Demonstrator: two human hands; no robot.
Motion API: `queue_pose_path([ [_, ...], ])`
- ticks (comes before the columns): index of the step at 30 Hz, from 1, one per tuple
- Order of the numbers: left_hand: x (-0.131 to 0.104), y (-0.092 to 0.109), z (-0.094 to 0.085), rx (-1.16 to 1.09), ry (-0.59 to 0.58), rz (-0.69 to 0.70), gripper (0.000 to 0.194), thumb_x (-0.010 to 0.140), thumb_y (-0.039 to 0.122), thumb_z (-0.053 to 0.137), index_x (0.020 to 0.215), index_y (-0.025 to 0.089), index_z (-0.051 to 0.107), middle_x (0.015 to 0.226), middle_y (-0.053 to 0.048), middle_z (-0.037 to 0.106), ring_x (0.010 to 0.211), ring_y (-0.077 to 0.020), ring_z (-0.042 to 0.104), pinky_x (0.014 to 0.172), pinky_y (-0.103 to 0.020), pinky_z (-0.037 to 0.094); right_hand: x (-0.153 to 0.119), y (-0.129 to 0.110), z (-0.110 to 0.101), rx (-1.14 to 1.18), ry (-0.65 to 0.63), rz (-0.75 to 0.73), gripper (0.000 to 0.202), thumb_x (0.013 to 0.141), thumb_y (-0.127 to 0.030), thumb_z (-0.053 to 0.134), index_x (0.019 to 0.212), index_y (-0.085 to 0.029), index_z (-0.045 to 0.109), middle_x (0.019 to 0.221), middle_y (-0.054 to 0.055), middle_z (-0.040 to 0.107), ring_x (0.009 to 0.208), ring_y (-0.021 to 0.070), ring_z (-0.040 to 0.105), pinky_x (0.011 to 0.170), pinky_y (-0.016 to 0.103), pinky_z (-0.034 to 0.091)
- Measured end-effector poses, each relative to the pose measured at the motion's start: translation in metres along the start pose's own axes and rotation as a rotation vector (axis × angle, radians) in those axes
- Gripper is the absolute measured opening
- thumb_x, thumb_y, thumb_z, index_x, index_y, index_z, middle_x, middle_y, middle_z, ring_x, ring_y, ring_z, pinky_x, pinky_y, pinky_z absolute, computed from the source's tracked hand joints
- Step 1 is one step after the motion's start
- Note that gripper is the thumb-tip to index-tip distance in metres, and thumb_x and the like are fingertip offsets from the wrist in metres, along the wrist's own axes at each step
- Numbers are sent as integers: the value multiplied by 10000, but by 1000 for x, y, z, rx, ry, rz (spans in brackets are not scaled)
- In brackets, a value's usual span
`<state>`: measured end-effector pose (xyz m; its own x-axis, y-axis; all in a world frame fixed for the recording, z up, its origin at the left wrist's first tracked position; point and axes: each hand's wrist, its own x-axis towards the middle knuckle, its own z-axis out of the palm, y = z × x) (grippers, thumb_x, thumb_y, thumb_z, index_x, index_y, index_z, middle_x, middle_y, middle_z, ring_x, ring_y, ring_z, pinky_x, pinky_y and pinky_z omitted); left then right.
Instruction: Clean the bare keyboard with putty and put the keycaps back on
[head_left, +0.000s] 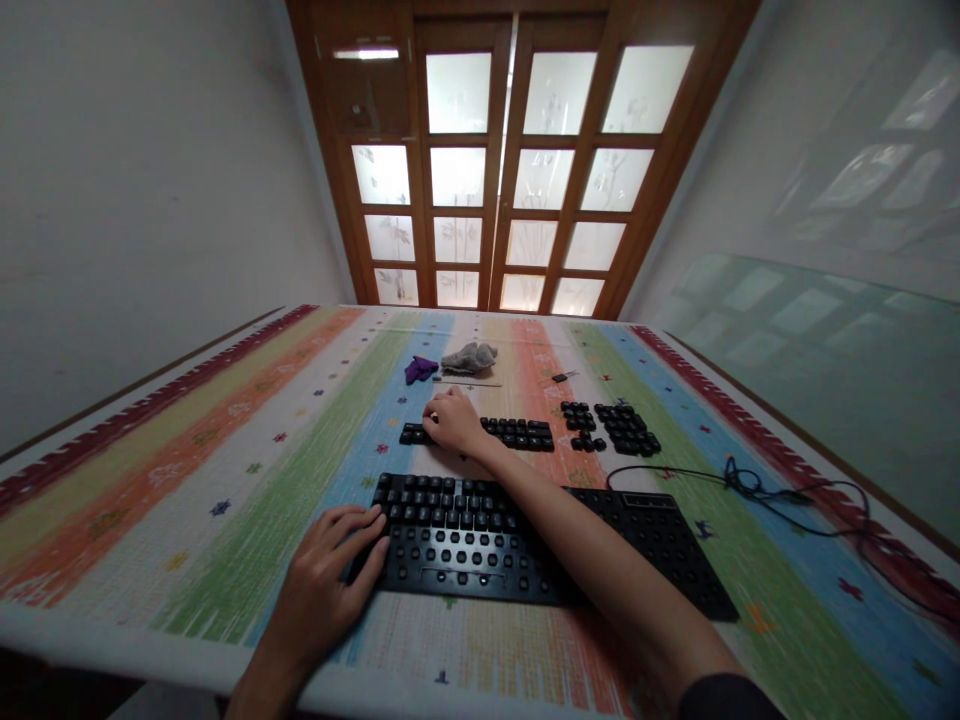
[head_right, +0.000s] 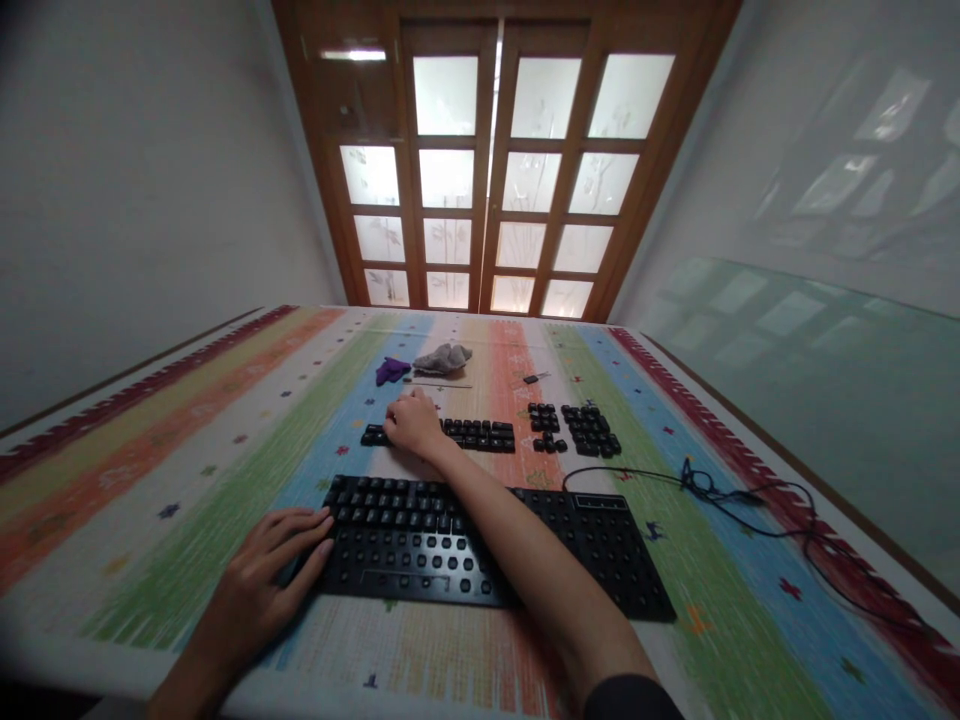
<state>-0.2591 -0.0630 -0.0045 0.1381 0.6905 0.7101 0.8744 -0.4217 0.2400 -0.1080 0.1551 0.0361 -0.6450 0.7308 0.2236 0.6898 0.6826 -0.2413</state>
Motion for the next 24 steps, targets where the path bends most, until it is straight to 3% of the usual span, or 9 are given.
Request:
queue_pose_path([
  [7, -1, 1, -1, 46, -4, 39, 208, 996, 237, 536, 1160, 196, 659, 1065, -71, 716, 1007, -224, 651, 918, -390, 529, 11, -2, 8, 18, -2, 36, 244, 889, -226, 548, 957, -165, 774, 1032, 99, 756, 1047, 284, 538, 869, 357, 384],
  [13, -3, 1, 1, 44, -12, -49, 286, 1008, 273, 506, 1270, 184, 577, 1049, -80, 693, 962, -221, 660, 872, -366, 539, 13, -4, 13, 70, 22, 51, 228, 876, -179, 556, 956, -166, 769, 1004, 107, 759, 1041, 289, 554, 852, 361, 398],
  [20, -1, 1, 0, 20, -24, 5, 119, 982, 218, 547, 1023, 199, 657, 1045, -67, 689, 990, -223, 632, 909, -380, 509, 8, -7, -1, 188, 95, -20, 201, 908, -122, 569, 1027, -123, 731, 1043, 112, 747, 1016, 244, 598, 922, 355, 406],
  [24, 1, 1, 0, -3, -7, 15, 118, 972, 204, 561, 925, 199, 669, 1001, -62, 699, 951, -214, 640, 872, -368, 519, -16, -18, -10, 284, 103, -129, 113, 893, -121, 633, 963, -138, 721, 975, 60, 744, 923, 166, 634, 889, 277, 435],
])
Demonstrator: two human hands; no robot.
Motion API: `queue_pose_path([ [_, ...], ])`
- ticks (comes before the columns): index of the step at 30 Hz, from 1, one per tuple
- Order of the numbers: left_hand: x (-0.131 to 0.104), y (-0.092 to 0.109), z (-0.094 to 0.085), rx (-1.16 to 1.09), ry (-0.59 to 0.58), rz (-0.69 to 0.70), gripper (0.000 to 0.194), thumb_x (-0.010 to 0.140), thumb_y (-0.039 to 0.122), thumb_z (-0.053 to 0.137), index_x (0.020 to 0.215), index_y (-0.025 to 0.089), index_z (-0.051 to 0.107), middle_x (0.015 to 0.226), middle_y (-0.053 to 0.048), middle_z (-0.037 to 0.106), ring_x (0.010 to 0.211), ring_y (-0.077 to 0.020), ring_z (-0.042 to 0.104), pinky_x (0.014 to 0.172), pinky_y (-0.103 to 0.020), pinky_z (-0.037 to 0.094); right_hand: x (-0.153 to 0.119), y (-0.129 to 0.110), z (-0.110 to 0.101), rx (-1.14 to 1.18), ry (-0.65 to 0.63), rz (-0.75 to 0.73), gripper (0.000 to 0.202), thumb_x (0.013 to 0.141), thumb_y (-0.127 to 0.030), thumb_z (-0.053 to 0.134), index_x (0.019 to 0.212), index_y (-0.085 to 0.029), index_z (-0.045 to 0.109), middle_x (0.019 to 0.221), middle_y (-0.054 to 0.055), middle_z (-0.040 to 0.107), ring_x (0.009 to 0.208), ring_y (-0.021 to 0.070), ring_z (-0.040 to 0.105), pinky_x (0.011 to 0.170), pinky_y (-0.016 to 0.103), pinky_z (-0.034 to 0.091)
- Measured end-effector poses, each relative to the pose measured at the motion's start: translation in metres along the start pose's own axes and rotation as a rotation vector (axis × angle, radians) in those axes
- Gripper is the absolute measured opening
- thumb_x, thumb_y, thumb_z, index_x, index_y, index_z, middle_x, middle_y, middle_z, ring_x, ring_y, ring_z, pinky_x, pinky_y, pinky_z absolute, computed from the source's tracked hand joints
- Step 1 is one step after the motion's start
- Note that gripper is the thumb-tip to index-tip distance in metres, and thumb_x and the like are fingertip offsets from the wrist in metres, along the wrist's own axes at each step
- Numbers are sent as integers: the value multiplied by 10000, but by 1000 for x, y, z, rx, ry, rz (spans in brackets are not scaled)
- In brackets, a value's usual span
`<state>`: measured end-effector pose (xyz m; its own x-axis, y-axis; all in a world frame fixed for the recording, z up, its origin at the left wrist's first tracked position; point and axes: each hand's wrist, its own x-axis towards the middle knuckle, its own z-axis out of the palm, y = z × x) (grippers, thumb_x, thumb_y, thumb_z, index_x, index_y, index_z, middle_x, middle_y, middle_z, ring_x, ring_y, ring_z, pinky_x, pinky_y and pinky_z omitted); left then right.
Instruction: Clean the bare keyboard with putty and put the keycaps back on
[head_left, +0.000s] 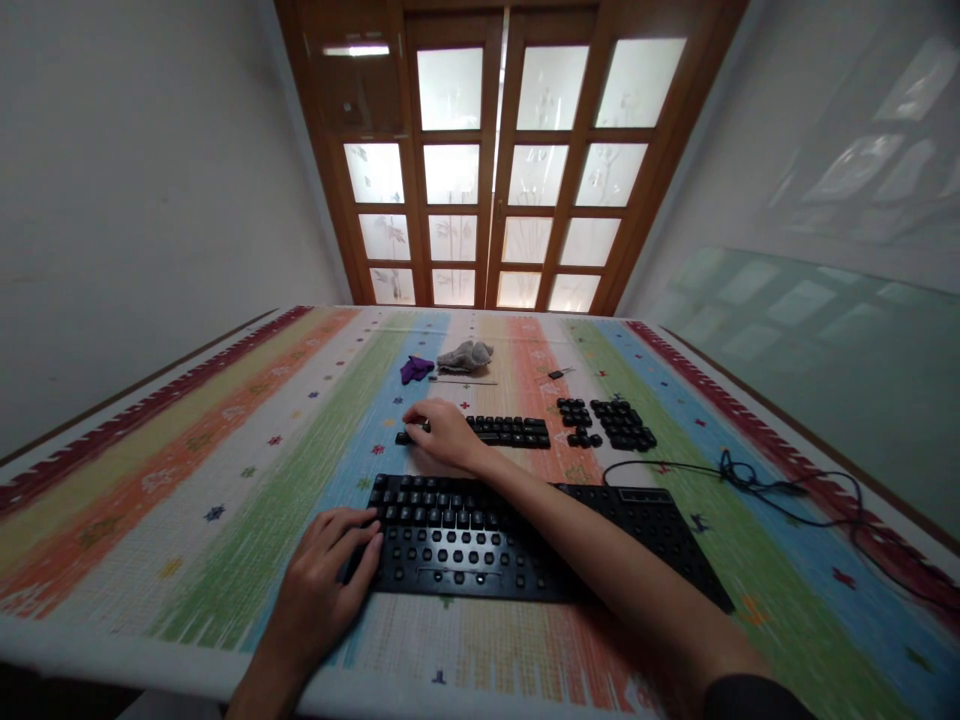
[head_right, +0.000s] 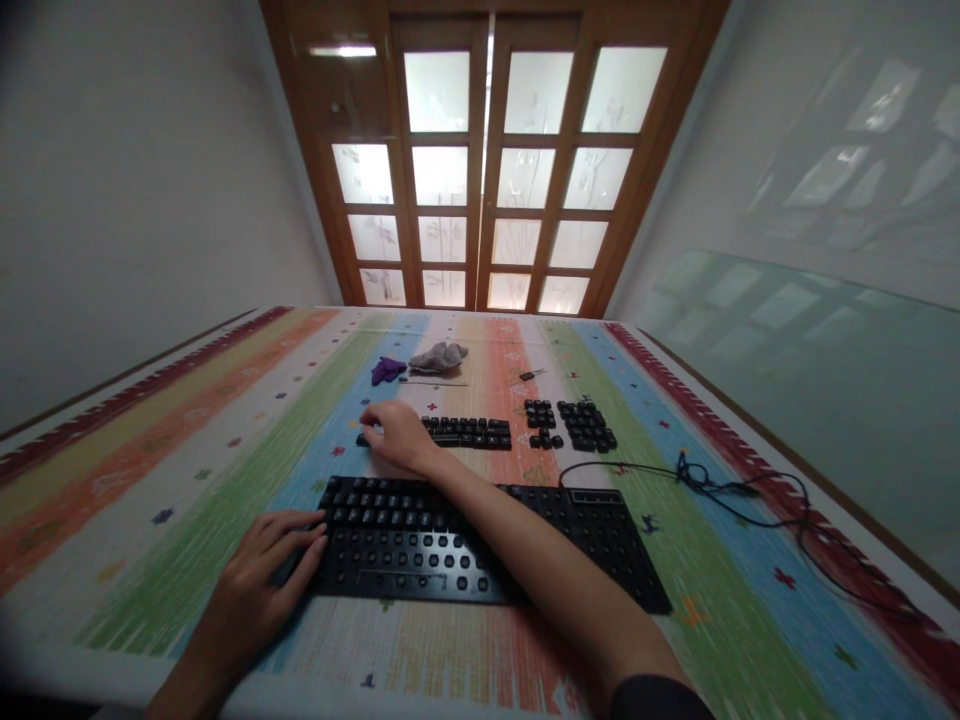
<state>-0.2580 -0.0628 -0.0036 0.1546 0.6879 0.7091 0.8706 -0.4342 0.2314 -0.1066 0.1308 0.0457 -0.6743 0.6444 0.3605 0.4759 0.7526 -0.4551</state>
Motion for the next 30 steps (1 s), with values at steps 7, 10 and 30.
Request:
queue_pose_path([
  [7, 0, 2, -1, 37, 7, 32, 178, 968, 227, 569, 1115, 194, 663, 1022, -64, 709, 949, -218, 656, 889, -379, 513, -68, -32, 14, 268, -4, -288, 46, 867, -144, 662, 877, -152, 707, 823, 31, 704, 763, 137, 628, 744, 239, 476],
  [10, 1, 4, -2, 32, 4, 32, 201, 966, 225, 575, 1149, 190, 649, 1050, -72, 694, 976, -221, 645, 908, -375, 509, -82, -38, 20, 183, -44, -410, 79, 881, -144, 630, 899, -134, 706, 875, 64, 709, 789, 149, 634, 741, 245, 482],
  [30, -1, 2, -2, 12, -12, 19, 162, 952, 222, 576, 1088, 230, 662, 1069, -61, 696, 987, -222, 650, 903, -378, 543, -94, -55, 33, -154, -63, -400, 127, 940, -174, 555, 884, -128, 660, 860, 81, 684, 735, 171, 600, 682, 294, 438],
])
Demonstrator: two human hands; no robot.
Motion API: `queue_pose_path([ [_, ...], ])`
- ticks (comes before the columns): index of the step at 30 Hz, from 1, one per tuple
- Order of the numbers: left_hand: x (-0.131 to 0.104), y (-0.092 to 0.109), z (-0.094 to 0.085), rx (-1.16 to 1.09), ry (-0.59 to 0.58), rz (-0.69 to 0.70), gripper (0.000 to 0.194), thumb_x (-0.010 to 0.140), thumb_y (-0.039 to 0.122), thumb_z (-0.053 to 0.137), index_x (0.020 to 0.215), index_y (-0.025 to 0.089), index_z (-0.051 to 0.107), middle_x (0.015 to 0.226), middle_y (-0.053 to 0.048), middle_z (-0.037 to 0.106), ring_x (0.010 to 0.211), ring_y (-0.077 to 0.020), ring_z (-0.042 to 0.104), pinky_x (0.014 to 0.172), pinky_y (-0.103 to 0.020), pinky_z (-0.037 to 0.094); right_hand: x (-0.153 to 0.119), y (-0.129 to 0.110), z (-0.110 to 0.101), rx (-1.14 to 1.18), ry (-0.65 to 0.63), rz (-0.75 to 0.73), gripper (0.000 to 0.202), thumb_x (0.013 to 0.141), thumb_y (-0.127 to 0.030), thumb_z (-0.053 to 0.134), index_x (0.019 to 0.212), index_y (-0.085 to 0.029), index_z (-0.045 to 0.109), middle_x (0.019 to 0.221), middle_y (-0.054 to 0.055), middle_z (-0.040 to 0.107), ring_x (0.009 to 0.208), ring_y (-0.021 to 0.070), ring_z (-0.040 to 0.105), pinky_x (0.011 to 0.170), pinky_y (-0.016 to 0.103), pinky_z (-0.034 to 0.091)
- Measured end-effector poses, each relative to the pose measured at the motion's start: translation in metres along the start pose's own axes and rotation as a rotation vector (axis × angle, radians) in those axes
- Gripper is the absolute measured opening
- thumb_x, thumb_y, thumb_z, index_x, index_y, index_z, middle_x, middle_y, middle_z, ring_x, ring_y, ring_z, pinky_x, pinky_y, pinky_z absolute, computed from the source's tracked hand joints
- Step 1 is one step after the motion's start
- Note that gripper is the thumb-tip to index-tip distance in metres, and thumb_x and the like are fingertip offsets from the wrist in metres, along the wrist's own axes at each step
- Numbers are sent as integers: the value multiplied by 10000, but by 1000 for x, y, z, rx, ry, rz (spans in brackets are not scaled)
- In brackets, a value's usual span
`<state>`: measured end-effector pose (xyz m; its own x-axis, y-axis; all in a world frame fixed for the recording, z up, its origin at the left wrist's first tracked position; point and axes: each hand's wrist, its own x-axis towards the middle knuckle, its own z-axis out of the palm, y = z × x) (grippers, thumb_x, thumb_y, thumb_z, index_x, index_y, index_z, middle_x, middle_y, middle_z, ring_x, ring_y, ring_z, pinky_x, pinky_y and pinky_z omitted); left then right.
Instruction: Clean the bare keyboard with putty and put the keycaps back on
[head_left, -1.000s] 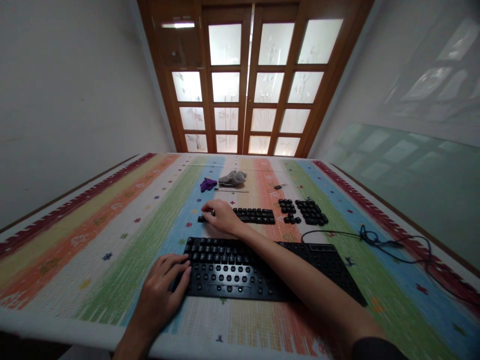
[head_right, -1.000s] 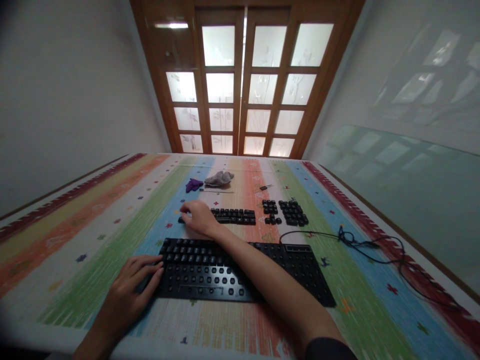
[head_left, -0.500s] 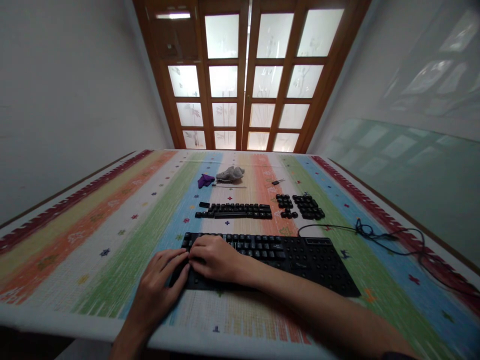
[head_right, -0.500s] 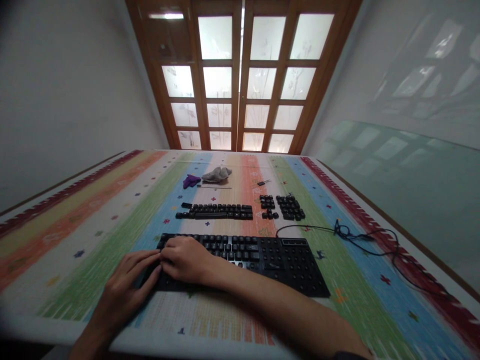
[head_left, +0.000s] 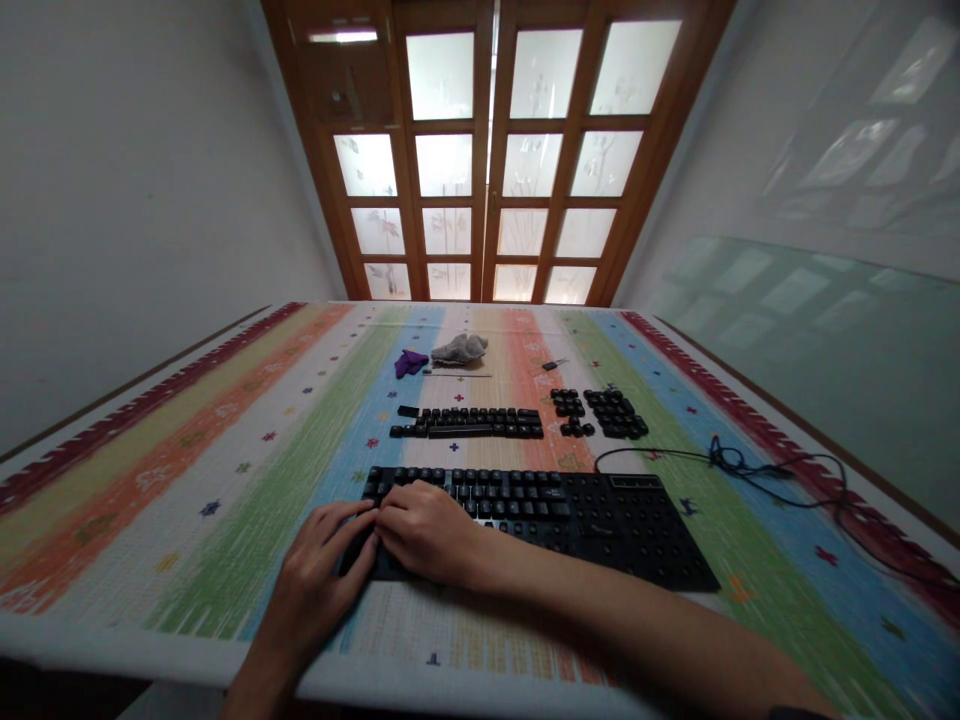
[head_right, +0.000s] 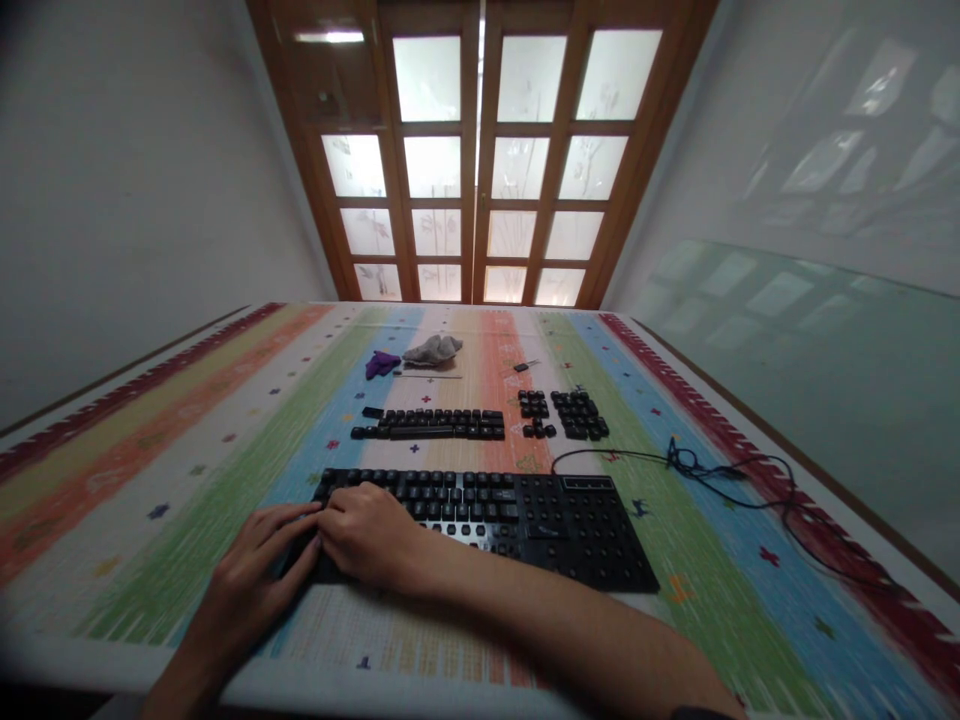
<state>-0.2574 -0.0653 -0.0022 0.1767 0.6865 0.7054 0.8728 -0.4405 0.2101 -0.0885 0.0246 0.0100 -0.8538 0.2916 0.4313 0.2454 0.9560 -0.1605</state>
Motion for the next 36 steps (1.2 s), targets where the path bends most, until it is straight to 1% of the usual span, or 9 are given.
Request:
queue_pose_path([
  [5, 2, 2, 0, -6, 4, 1, 156, 955, 239, 574, 1076, 228, 671, 1073, -58, 700, 986, -215, 653, 899, -372, 547, -3, -4, -4, -35, -100, -42, 117, 934, -136, 538, 917, -107, 650, 861, 104, 678, 723, 188, 589, 672, 308, 445],
  [8, 2, 2, 0, -6, -1, -1, 162, 956, 242, 569, 1077, 233, 676, 1078, -57, 701, 992, -216, 656, 899, -375, 551, -2, -6, -9, -55, -128, -55, 108, 922, -127, 549, 935, -99, 653, 863, 111, 682, 739, 199, 579, 687, 318, 446],
  [12, 0, 0, 1, 1, -10, -2, 171, 957, 237, 568, 1092, 228, 673, 1077, -63, 699, 985, -216, 657, 900, -371, 551, 2, -4, -10, -105, -110, -45, 99, 914, -159, 583, 864, -122, 660, 821, 103, 684, 765, 215, 565, 694, 335, 430],
  [19, 1, 2, 0, -1, -12, -5, 177, 960, 246, 551, 1092, 236, 669, 1070, -65, 704, 979, -222, 666, 884, -371, 561, 0, -1, -7, -110, -78, -93, 109, 932, -146, 583, 862, -115, 660, 823, 101, 684, 772, 208, 554, 683, 335, 422],
  [24, 2, 2, -1, -8, -9, -13, 170, 960, 254, 546, 1075, 235, 669, 1060, -65, 709, 975, -222, 670, 886, -371, 566, 3, -4, -13, -122, -91, -103, 115, 919, -139, 596, 840, -107, 673, 828, 112, 681, 783, 217, 550, 680, 346, 431],
  [28, 1, 1, -1, -13, -17, -26, 169, 957, 245, 549, 1071, 234, 673, 1067, -64, 706, 985, -221, 667, 894, -369, 562, 7, -3, -15, -124, -103, -122, 115, 920, -147, 593, 848, -120, 680, 823, 116, 684, 792, 225, 530, 671, 354, 436],
  [30, 0, 1, 0, -12, -17, -21, 166, 960, 238, 551, 1076, 229, 668, 1071, -61, 703, 988, -216, 663, 894, -360, 559, 7, -2, -14, -112, -103, -129, 111, 907, -160, 616, 821, -134, 680, 802, 103, 679, 818, 232, 524, 646, 354, 423],
  [33, 1, 2, 0, -1, -17, -21, 164, 972, 241, 543, 1084, 222, 660, 1075, -62, 698, 992, -213, 657, 895, -354, 554, 7, 0, -12, -101, -77, -93, 123, 888, -180, 646, 774, -149, 676, 804, 93, 670, 880, 249, 521, 614, 350, 402],
  [36, 2, 3, 0, 3, -10, -25, 162, 977, 255, 538, 1074, 228, 664, 1059, -57, 702, 980, -214, 659, 885, -355, 556, 5, -1, -11, -116, -50, -49, 106, 886, -170, 637, 796, -139, 685, 892, 111, 662, 919, 252, 519, 628, 348, 419],
])
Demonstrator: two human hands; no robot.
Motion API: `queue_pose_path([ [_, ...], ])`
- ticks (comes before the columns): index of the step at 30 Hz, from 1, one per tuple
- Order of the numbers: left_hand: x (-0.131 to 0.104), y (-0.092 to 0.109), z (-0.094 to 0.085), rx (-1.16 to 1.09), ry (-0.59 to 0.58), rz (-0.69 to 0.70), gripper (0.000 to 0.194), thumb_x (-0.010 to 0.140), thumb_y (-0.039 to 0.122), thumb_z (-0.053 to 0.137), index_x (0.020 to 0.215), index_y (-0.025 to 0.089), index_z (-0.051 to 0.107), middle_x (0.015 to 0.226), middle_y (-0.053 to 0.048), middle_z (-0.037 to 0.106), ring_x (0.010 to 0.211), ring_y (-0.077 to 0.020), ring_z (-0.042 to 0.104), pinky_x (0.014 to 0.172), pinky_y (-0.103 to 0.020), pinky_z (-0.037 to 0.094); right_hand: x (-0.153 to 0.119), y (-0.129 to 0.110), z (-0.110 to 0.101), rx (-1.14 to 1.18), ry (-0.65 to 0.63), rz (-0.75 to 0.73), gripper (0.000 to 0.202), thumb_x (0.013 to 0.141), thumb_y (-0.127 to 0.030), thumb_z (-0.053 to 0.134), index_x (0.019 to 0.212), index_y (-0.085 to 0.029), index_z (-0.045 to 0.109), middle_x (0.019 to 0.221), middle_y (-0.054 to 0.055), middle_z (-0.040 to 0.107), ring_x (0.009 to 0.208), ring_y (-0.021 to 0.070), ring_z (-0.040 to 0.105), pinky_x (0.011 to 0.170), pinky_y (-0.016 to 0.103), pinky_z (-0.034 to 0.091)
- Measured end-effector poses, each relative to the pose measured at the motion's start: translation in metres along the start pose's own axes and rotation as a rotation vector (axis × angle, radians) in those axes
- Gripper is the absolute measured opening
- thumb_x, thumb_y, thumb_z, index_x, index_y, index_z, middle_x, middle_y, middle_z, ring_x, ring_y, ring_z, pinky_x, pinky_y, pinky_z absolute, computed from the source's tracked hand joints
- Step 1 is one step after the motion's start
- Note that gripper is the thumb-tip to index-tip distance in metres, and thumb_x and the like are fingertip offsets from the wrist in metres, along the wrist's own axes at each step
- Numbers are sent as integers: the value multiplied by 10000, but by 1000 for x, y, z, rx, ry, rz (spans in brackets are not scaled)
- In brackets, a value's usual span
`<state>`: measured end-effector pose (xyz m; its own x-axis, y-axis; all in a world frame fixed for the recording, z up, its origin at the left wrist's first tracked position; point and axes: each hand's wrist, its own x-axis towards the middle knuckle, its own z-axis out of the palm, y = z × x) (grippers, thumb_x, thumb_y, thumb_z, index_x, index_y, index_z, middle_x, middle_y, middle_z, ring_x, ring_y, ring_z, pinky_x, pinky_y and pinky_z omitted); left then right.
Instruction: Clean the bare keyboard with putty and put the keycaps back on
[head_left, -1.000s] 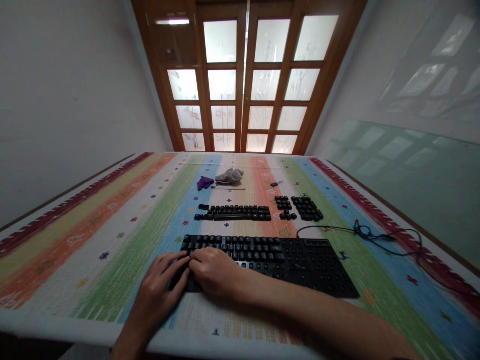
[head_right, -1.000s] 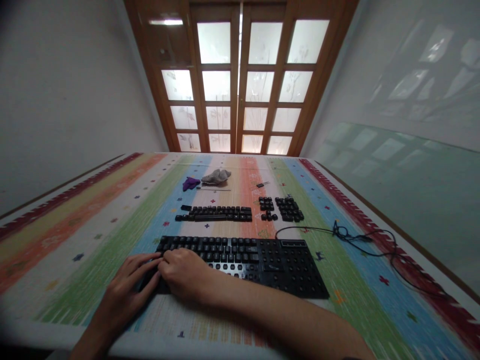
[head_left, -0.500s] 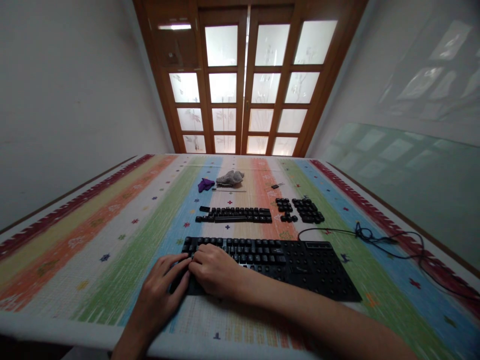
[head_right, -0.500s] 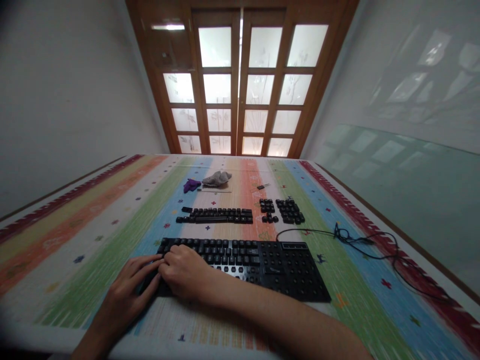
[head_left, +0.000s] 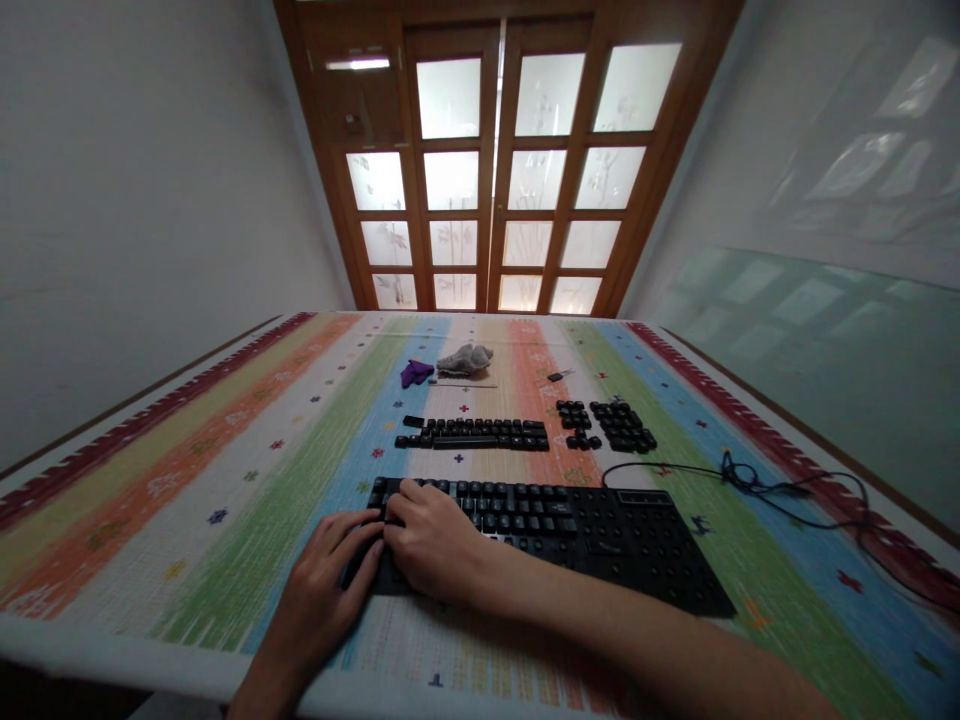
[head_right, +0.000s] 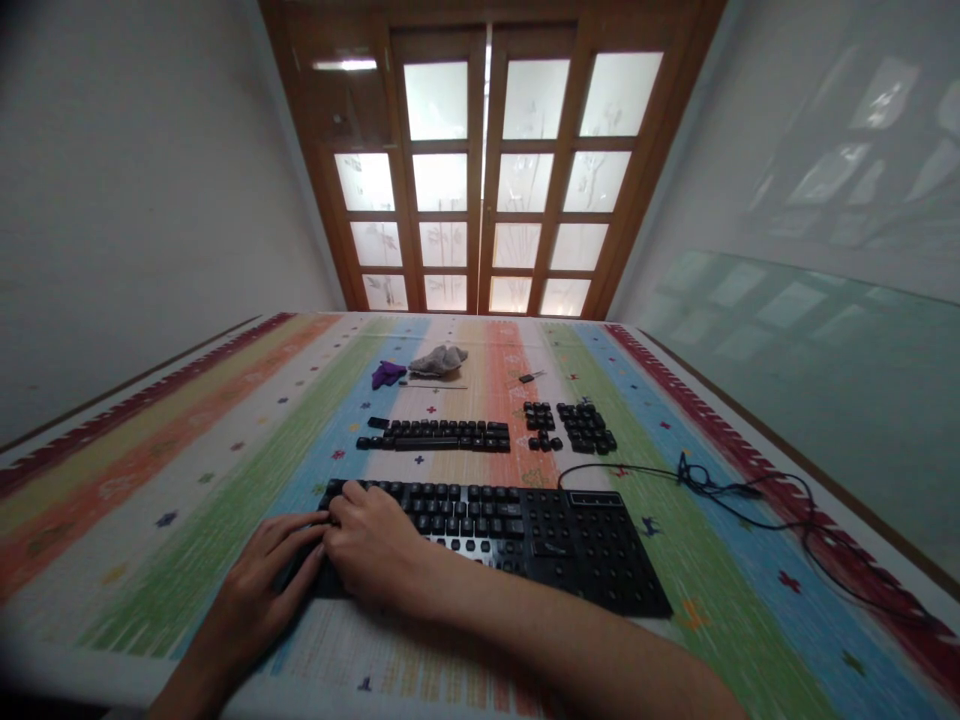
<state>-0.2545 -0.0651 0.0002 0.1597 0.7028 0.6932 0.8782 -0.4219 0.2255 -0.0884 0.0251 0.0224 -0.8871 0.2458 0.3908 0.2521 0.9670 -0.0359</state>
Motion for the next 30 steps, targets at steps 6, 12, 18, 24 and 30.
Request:
queue_pose_path([
  [6, 1, -1, 0, 2, -12, -5, 180, 971, 270, 538, 1091, 238, 668, 1059, -58, 705, 978, -220, 665, 876, -359, 562, -1, -8, 0, 17, 0, 2, 143, 870, -219, 643, 854, -95, 711, 898, 142, 629, 908, 259, 508, 648, 352, 438],
  [12, -1, -4, 3, 7, -11, 10, 182, 970, 256, 541, 1104, 243, 664, 1075, -58, 698, 992, -218, 656, 883, -360, 558, 3, -1, -3, 155, 11, 119, 196, 800, -298, 680, 884, -138, 754, 934, 115, 614, 899, 252, 490, 752, 370, 442],
  [18, -2, -5, 3, 11, -9, 12, 164, 970, 281, 558, 1069, 244, 683, 1072, -54, 698, 985, -216, 661, 879, -353, 559, 0, 1, -2, 163, 2, 150, 156, 812, -280, 656, 840, -159, 750, 952, 112, 604, 939, 255, 499, 759, 362, 444],
  [24, -3, -7, 3, 20, -7, 48, 176, 975, 273, 557, 1077, 243, 698, 1084, -62, 692, 989, -215, 657, 878, -347, 561, -3, 0, -8, 159, -38, 138, 187, 813, -294, 660, 841, -138, 760, 982, 133, 623, 958, 267, 508, 788, 380, 466],
  [30, -4, -8, 4, 29, -25, 53, 214, 991, 276, 541, 1147, 236, 683, 1112, -69, 675, 1023, -216, 638, 895, -357, 553, 0, 29, -16, 382, 42, 184, 152, 767, -244, 727, 882, -163, 788, 974, 79, 678, 929, 209, 553, 899, 348, 442],
])
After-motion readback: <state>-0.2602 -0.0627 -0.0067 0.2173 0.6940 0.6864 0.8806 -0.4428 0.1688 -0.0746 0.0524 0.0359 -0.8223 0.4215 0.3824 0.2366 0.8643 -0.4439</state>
